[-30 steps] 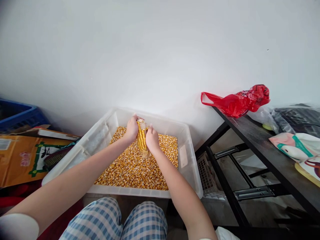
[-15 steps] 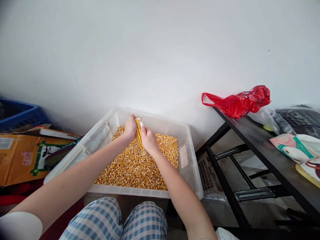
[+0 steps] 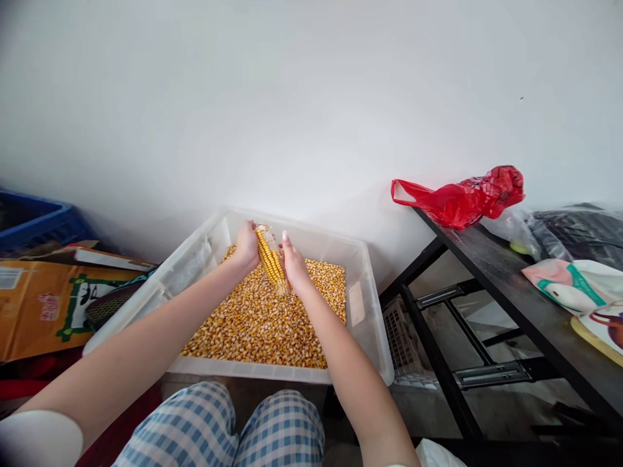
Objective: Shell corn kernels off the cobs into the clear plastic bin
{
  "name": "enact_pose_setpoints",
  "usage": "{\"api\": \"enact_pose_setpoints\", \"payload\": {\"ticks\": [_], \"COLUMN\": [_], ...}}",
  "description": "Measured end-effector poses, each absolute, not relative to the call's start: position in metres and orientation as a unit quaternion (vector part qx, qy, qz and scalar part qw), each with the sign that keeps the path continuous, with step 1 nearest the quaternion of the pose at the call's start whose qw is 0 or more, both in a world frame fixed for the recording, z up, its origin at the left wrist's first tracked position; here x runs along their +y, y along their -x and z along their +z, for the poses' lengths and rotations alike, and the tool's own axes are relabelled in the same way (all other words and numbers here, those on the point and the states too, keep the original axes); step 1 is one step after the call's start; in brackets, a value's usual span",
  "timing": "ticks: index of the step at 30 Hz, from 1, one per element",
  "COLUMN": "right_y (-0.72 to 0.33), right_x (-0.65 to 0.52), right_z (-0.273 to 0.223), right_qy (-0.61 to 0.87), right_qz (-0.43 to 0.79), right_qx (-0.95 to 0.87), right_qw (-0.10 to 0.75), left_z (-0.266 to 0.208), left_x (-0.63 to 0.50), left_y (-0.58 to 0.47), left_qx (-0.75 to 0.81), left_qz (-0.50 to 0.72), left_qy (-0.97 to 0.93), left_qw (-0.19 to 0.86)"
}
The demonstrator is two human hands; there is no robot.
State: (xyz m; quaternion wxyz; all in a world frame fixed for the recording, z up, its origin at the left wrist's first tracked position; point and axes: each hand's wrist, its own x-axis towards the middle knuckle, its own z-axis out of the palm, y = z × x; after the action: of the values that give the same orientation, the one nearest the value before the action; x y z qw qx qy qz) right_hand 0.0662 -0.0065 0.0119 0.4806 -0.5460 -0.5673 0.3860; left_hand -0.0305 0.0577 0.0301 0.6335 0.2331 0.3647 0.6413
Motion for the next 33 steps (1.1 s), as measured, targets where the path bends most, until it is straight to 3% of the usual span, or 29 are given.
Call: {"api": "enact_pose_setpoints", "payload": {"ticks": [6, 13, 18, 27, 33], "right_y": [-0.062, -0.063, -0.066, -0.063, -0.064], "right_x": [-0.015, -0.008, -0.011, -0.018, -0.007], "right_z": [0.009, 0.003, 0.015, 0.013, 0.004], "right_qy": [0.555, 0.618, 0.544, 0.561, 0.612], "right_qz": [0.327, 0.314, 0.391, 0.331, 0.337], "right_qx": [-0.637, -0.56, -0.6, -0.641, -0.559], "right_qw": [0.423, 0.453, 0.438, 0.406, 0.447], "left_z": [0.032, 0.041, 0.044, 0.037, 0.04], "left_x": [0.057, 0.051, 0.056, 0.063, 0.063], "left_y": [0.037, 0.035, 0.041, 0.045, 0.047], "left_qx": [0.358, 0.347, 0.356, 0.385, 0.387], "left_qz": [0.642, 0.653, 0.656, 0.656, 0.637], "left_qy": [-0.221, -0.224, -0.219, -0.196, -0.192], "left_qw": [0.641, 0.635, 0.628, 0.618, 0.638]}}
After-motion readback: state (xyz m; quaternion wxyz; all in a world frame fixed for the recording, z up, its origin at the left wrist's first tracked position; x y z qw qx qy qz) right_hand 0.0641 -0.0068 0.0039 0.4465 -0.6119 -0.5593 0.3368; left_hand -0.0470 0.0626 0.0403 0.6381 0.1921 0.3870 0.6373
